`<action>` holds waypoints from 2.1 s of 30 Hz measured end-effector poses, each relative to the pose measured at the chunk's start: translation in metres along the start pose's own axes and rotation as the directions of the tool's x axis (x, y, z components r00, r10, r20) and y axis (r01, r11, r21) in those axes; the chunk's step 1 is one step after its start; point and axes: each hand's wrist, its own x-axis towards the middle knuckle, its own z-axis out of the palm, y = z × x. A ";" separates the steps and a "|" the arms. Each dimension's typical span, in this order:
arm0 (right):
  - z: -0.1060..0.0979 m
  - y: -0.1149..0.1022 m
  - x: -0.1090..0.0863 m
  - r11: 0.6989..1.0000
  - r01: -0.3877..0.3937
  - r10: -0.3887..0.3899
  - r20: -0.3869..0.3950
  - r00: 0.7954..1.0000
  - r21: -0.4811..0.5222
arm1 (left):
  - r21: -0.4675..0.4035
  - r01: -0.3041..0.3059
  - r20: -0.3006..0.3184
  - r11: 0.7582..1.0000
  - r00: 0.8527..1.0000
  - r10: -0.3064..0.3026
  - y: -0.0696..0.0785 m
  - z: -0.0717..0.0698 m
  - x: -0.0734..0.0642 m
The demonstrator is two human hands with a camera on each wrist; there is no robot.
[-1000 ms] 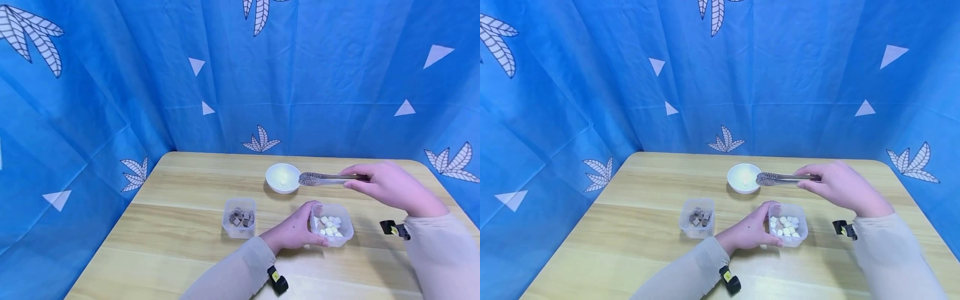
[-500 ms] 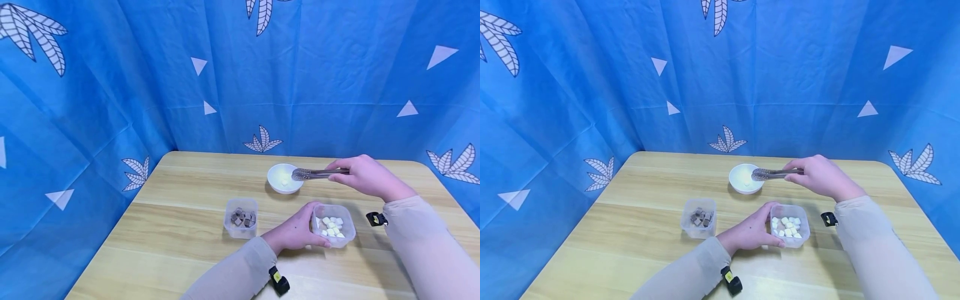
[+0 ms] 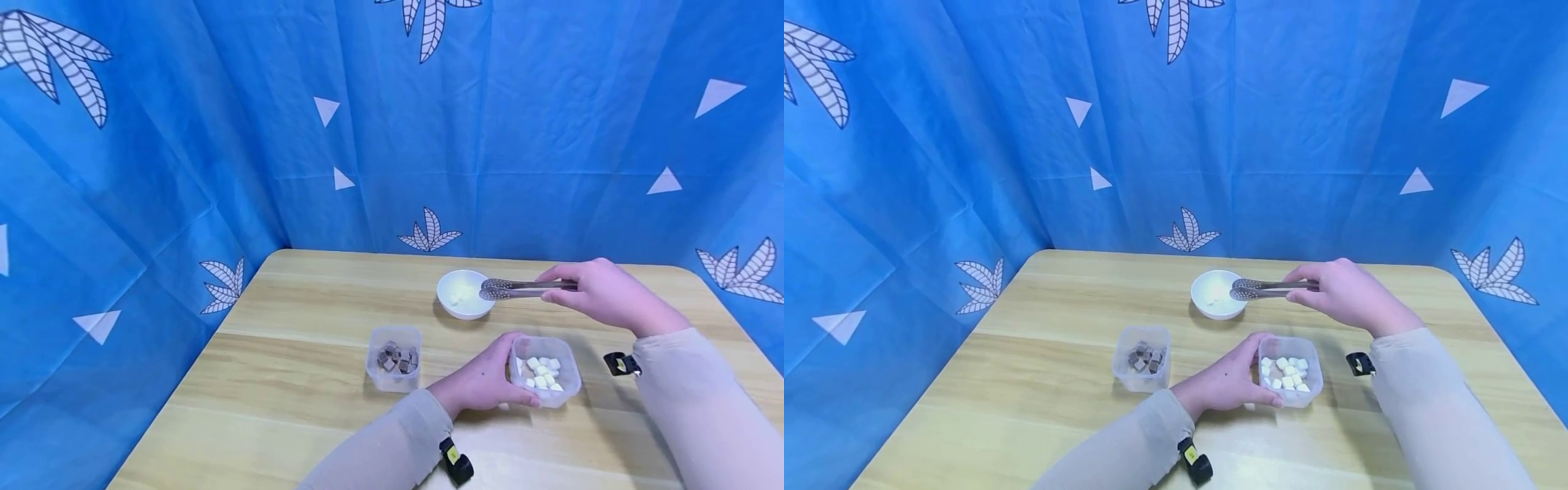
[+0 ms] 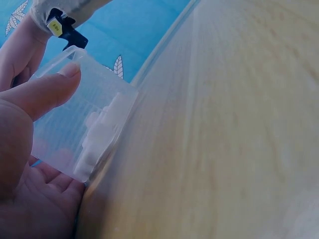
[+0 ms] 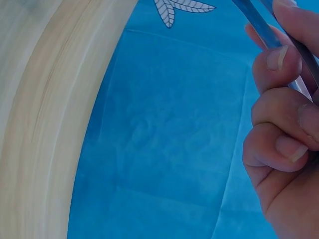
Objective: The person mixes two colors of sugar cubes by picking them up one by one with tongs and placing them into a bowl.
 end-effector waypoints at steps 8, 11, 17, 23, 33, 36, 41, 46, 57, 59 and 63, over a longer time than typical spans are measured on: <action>-0.005 0.006 -0.036 1.000 0.001 -0.002 -0.050 0.999 -0.005 | 0.017 0.007 0.004 1.000 1.000 -0.007 -0.001 0.001 0.000; -0.007 0.007 -0.054 1.000 -0.007 0.006 -0.075 0.997 -0.009 | 0.030 0.013 0.004 0.999 1.000 -0.013 -0.001 0.001 -0.001; -0.014 0.002 -0.081 0.998 -0.067 0.066 -0.036 0.997 -0.019 | 0.049 0.027 -0.006 0.998 1.000 -0.027 0.000 0.002 -0.002; -0.011 0.000 -0.090 0.997 -0.057 0.057 0.010 0.998 -0.057 | 0.077 0.023 -0.013 0.997 1.000 -0.023 0.001 0.000 -0.002; 0.005 -0.012 -0.080 0.998 -0.012 0.019 0.110 0.994 -0.061 | 0.087 0.007 -0.009 0.996 1.000 -0.007 0.000 0.000 0.000; 0.009 -0.014 -0.076 0.999 0.015 -0.008 0.133 0.991 -0.051 | 0.079 0.009 -0.009 0.997 1.000 -0.008 0.000 0.000 0.000; 0.014 -0.017 -0.074 0.999 0.019 -0.013 0.148 0.989 -0.042 | 0.073 0.014 -0.007 0.997 1.000 -0.014 0.000 0.001 -0.001; 0.015 -0.019 -0.074 0.997 0.062 -0.056 0.142 0.988 -0.043 | 0.075 0.012 -0.009 0.997 1.000 -0.011 0.000 0.001 -0.001; 0.017 -0.016 -0.073 0.996 0.077 -0.070 0.143 0.987 -0.046 | 0.073 0.001 -0.014 0.997 1.000 0.000 -0.002 0.000 0.000; 0.016 -0.015 -0.074 0.996 0.088 -0.082 0.149 0.985 -0.031 | 0.066 0.007 -0.013 0.998 1.000 -0.006 -0.002 0.001 0.000; 0.012 -0.010 -0.076 0.995 0.093 -0.089 0.145 0.985 -0.023 | 0.070 0.017 -0.017 0.997 1.000 -0.016 -0.002 0.001 0.001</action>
